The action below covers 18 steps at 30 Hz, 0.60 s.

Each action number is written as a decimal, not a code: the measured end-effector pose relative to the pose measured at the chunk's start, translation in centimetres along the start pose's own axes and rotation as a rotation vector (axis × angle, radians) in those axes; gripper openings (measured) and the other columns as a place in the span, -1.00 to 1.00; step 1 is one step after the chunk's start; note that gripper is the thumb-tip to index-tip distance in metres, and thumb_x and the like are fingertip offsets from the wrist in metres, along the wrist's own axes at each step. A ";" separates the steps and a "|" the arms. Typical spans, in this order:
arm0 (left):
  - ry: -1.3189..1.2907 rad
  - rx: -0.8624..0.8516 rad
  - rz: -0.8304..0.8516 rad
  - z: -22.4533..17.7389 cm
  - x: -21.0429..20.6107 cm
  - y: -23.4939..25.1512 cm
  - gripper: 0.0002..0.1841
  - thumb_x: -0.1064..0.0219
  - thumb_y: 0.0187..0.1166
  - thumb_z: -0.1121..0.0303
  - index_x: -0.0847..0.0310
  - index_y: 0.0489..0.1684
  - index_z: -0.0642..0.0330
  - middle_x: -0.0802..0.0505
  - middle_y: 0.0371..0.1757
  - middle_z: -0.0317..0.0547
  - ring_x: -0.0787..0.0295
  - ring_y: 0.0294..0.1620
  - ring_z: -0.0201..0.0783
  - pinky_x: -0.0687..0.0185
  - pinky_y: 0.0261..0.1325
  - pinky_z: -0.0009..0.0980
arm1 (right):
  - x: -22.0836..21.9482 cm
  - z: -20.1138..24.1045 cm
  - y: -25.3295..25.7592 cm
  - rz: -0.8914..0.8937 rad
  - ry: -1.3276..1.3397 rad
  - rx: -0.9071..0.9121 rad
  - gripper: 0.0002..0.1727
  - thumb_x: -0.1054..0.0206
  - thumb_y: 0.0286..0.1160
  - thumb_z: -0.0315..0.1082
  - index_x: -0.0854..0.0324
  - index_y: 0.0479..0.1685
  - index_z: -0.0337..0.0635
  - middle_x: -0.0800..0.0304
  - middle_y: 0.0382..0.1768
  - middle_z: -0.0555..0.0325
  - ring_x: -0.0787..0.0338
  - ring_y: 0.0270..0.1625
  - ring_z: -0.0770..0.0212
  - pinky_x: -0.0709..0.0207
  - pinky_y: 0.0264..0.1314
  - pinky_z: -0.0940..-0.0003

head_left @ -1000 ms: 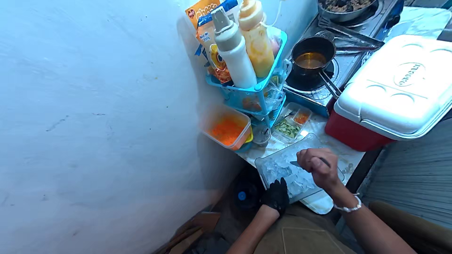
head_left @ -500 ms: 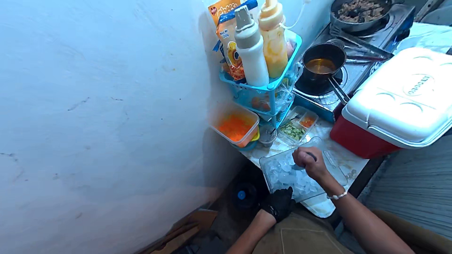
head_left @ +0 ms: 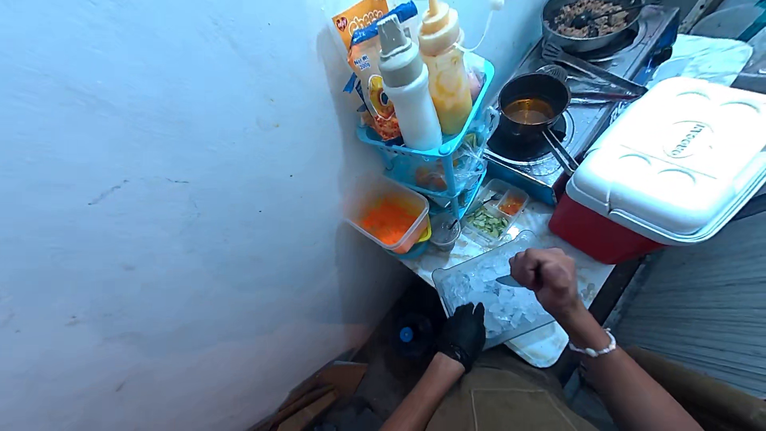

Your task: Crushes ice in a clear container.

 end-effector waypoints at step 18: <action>-0.037 0.129 0.195 -2.1 1.4 -1.6 -0.47 -0.28 0.63 0.47 -0.37 0.61 0.34 -0.55 0.55 0.34 -0.57 0.47 0.34 -0.64 0.27 0.22 | -1.8 -6.5 0.3 -0.089 -0.052 -0.064 -0.29 0.02 0.72 0.36 -0.34 -0.76 0.06 -0.30 -0.78 0.45 -0.35 -0.69 0.51 -0.29 -0.57 0.52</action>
Point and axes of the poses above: each hand's wrist, its own y-axis towards the middle knuckle, its own x-axis out of the back of the hand, z = x × y, the point moved 6 cm from there along y, towards the middle knuckle
